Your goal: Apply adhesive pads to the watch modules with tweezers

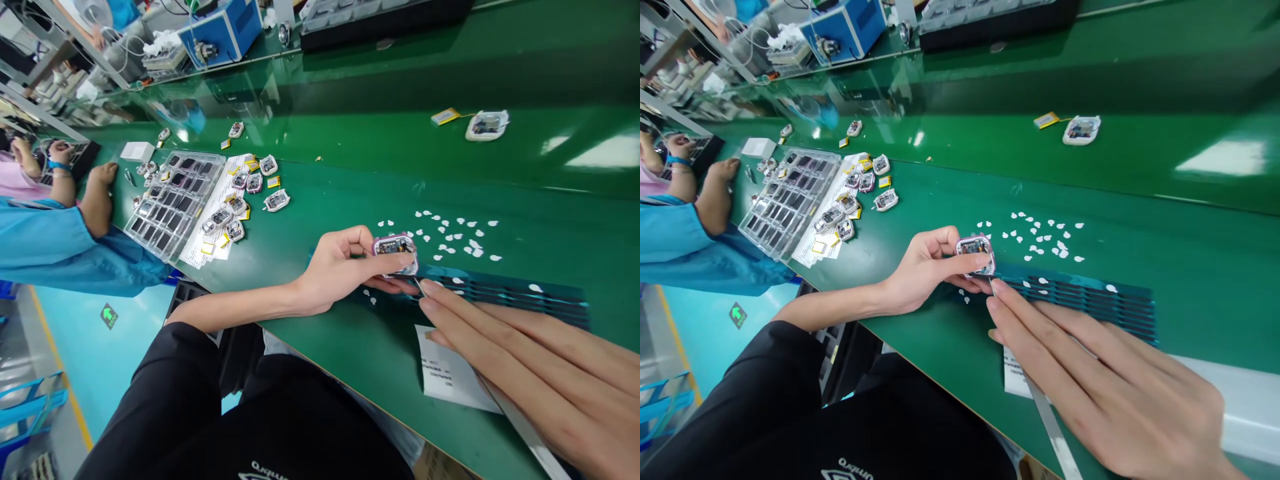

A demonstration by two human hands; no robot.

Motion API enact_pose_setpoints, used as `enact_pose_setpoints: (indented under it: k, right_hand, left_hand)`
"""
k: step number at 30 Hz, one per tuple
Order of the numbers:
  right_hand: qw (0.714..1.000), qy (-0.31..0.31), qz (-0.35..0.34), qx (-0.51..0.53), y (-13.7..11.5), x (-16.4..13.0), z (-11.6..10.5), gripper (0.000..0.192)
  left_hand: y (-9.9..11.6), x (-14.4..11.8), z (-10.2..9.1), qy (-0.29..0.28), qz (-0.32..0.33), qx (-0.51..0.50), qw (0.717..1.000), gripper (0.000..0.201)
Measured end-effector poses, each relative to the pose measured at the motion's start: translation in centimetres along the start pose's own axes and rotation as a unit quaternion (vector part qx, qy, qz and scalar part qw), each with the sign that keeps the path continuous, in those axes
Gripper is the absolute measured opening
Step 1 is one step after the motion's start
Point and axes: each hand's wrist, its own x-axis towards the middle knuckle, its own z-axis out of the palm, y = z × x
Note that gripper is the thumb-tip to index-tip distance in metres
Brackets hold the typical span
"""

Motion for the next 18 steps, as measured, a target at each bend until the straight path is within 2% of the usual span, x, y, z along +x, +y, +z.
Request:
enact_pose_setpoints:
  k: [7, 13, 18]
  right_hand:
    - [1.0, -0.005, -0.022, -0.009, 0.02, 0.28, 0.23, 0.058]
    - [0.998, -0.015, -0.016, 0.061, 0.51, 0.4, -0.41, 0.053]
    - [0.996, -0.023, -0.001, 0.086, 0.76, -0.14, -0.64, 0.05]
  left_hand:
    - [-0.42, 0.13, 0.22, 0.016, -0.014, 0.039, 0.999, 0.059]
    - [-0.54, 0.08, 0.07, -0.016, -0.006, 0.033, 0.999, 0.061]
    - [-0.44, 0.07, -0.05, -0.039, -0.037, 0.046, 0.998, 0.064]
